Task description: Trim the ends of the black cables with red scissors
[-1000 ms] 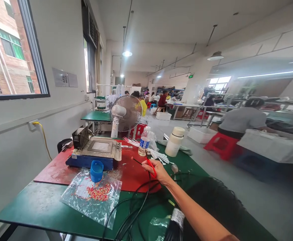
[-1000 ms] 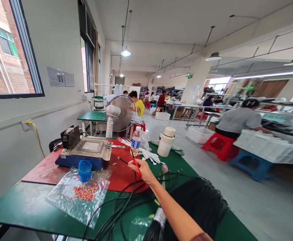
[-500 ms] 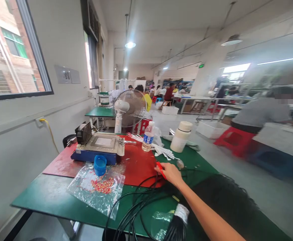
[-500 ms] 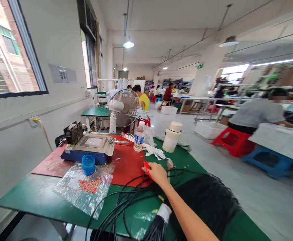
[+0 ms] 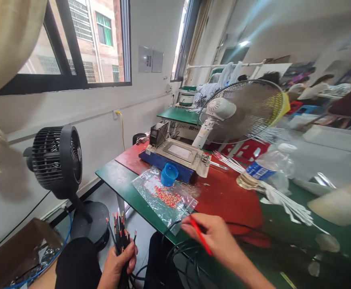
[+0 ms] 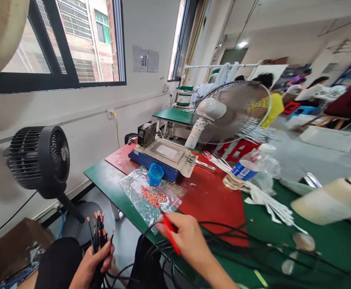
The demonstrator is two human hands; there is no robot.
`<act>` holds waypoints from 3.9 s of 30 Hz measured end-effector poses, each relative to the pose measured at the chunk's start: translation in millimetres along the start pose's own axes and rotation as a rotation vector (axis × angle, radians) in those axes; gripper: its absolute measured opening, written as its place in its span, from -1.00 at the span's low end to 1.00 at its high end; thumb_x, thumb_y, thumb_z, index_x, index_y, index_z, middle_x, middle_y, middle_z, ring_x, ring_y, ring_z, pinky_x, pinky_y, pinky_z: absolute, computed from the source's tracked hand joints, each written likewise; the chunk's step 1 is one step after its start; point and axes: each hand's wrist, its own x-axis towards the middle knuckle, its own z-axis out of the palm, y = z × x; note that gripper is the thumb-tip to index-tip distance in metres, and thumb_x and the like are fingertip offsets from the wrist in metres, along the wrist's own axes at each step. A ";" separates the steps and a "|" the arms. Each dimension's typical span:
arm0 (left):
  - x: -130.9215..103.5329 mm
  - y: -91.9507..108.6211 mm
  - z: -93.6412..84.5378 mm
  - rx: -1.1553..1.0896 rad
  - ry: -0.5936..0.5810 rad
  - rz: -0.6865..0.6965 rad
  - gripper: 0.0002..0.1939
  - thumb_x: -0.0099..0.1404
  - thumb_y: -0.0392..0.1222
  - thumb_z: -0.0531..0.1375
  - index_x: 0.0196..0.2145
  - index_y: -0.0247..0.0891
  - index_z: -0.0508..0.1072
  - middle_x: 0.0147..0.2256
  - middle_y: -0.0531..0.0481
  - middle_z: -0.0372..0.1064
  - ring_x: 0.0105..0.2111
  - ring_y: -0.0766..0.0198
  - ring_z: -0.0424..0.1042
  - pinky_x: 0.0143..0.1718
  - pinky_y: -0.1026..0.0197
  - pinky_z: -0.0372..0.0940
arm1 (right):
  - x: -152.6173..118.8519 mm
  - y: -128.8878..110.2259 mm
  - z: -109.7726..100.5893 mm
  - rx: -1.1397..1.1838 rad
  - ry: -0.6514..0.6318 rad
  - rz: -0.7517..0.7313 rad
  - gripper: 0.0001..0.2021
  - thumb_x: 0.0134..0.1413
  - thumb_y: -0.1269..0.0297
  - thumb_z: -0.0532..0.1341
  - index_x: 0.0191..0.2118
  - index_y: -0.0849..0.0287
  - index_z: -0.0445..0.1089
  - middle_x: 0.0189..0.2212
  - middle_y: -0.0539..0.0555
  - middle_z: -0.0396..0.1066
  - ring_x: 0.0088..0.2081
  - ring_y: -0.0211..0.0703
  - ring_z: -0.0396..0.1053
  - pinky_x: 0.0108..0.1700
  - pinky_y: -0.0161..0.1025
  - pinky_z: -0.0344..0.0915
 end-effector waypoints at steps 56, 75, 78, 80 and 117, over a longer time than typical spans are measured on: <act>-14.5 3.5 2.6 -0.062 0.194 0.042 -0.46 -0.16 0.03 0.38 -0.31 -0.43 0.43 -0.72 0.12 0.18 -0.68 0.46 0.10 -0.60 0.33 -0.10 | 8.7 -1.9 115.7 0.581 -0.574 0.198 -0.55 -0.08 -0.14 0.17 -0.58 0.22 0.24 -0.74 -0.13 0.04 -0.68 -0.42 -0.03 -0.62 -0.39 -0.14; -21.7 7.8 15.5 0.106 0.136 0.007 -0.57 -0.16 0.03 0.38 -0.44 -0.36 0.42 -0.69 0.10 0.27 -0.67 0.47 0.14 -0.61 0.36 0.02 | 9.9 -8.4 110.3 0.934 -0.654 0.345 -0.58 -0.24 -0.07 0.31 -0.59 0.27 0.33 -0.78 -0.11 0.21 -0.75 -0.45 0.06 -0.69 -0.43 -0.04; -24.8 11.8 19.6 0.043 0.101 -0.012 -0.59 -0.15 0.02 0.39 -0.46 -0.35 0.42 -0.71 0.10 0.26 -0.68 0.47 0.14 -0.61 0.36 0.01 | 8.1 -6.3 111.5 1.000 -0.680 0.370 -0.54 -0.17 -0.11 0.25 -0.59 0.28 0.34 -0.78 -0.10 0.21 -0.75 -0.45 0.08 -0.71 -0.45 -0.05; -26.1 13.6 21.3 0.022 0.068 -0.002 -0.60 -0.15 0.02 0.38 -0.48 -0.35 0.41 -0.69 0.07 0.29 -0.68 0.46 0.16 -0.60 0.35 0.01 | 6.5 -4.9 112.6 1.017 -0.718 0.384 -0.53 -0.15 -0.12 0.24 -0.58 0.29 0.34 -0.78 -0.09 0.21 -0.76 -0.46 0.08 -0.72 -0.45 -0.07; -13.2 1.0 15.8 0.018 0.026 -0.008 -0.57 -0.13 0.12 0.35 -0.60 -0.35 0.40 -0.68 0.05 0.28 -0.67 0.42 0.23 -0.56 0.33 0.10 | 4.4 -6.4 114.5 1.034 -0.728 0.308 -0.58 -0.25 -0.03 0.33 -0.55 0.33 0.41 -0.71 -0.05 0.30 -0.72 -0.46 0.11 -0.67 -0.45 0.02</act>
